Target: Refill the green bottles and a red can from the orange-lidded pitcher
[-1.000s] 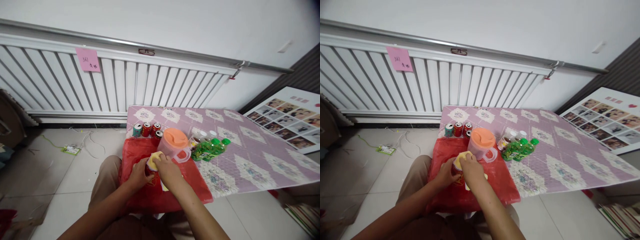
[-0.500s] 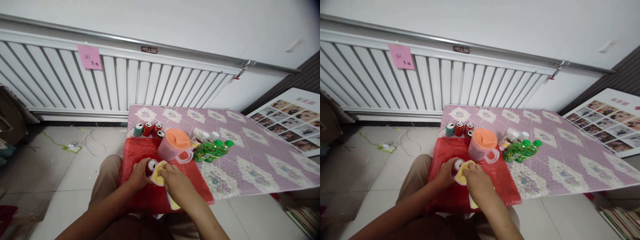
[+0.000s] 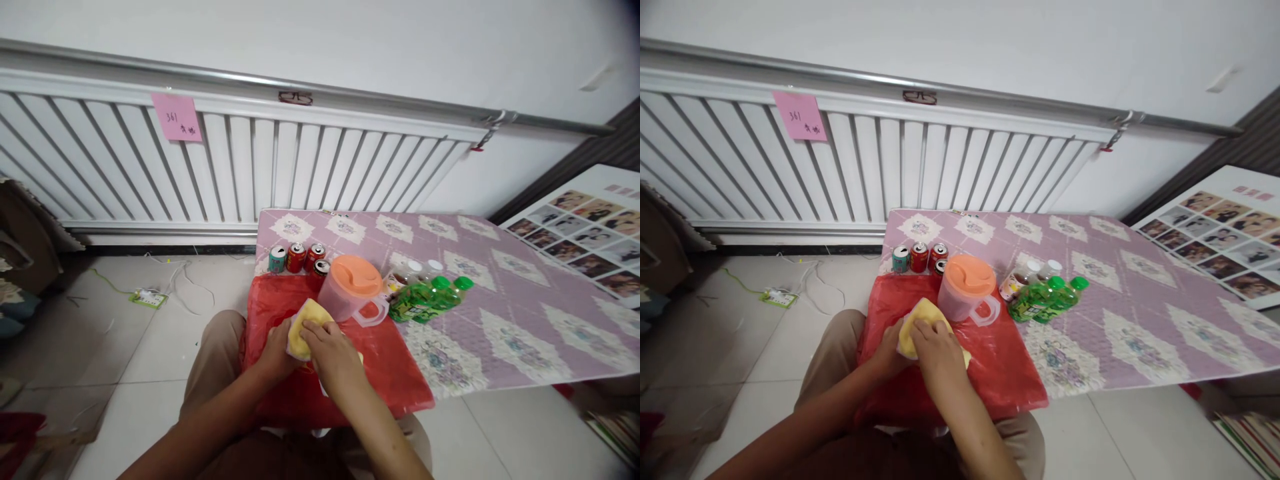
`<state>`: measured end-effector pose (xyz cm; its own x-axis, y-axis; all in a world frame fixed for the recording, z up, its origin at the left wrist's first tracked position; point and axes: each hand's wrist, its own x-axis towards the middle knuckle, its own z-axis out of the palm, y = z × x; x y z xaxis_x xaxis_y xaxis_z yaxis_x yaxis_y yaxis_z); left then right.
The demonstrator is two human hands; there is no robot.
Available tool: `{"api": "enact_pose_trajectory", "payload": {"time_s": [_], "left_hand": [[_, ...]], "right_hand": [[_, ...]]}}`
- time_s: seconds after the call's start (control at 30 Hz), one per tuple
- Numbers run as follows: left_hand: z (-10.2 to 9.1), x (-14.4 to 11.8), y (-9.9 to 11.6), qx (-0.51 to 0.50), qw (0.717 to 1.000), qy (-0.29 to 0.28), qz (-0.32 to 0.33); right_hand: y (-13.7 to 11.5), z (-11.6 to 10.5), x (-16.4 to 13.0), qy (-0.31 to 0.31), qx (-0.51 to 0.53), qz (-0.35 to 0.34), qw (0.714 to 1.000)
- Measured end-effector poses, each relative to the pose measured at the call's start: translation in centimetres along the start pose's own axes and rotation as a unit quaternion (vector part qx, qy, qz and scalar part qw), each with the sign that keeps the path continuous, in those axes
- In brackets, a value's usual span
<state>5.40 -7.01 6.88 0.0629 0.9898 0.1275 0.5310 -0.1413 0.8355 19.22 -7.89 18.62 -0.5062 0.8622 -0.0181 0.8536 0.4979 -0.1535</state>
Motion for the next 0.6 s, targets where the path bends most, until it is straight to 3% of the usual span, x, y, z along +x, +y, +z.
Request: {"api": "enact_pose_trajectory", "payload": {"time_s": [0.13, 0.37, 0.5, 0.6], "left_hand": [[-0.5, -0.2, 0.5, 0.006, 0.999, -0.026, 0.029], [-0.7, -0.3, 0.6, 0.003, 1.000, -0.009, 0.019], [-0.6, -0.4, 0.6, 0.002, 1.000, 0.003, 0.017], [-0.5, -0.3, 0.4, 0.004, 1.000, 0.000, 0.017]], "right_hand": [[1.6, 0.3, -1.8, 0.018, 0.038, -0.007, 0.999], [5.0, 0.7, -4.0, 0.058, 0.085, 0.023, 0.994], [6.6, 1.2, -4.2, 0.129, 0.131, 0.091, 0.979], [6.2, 2.2, -3.3, 0.188, 0.205, 0.136, 0.951]]}}
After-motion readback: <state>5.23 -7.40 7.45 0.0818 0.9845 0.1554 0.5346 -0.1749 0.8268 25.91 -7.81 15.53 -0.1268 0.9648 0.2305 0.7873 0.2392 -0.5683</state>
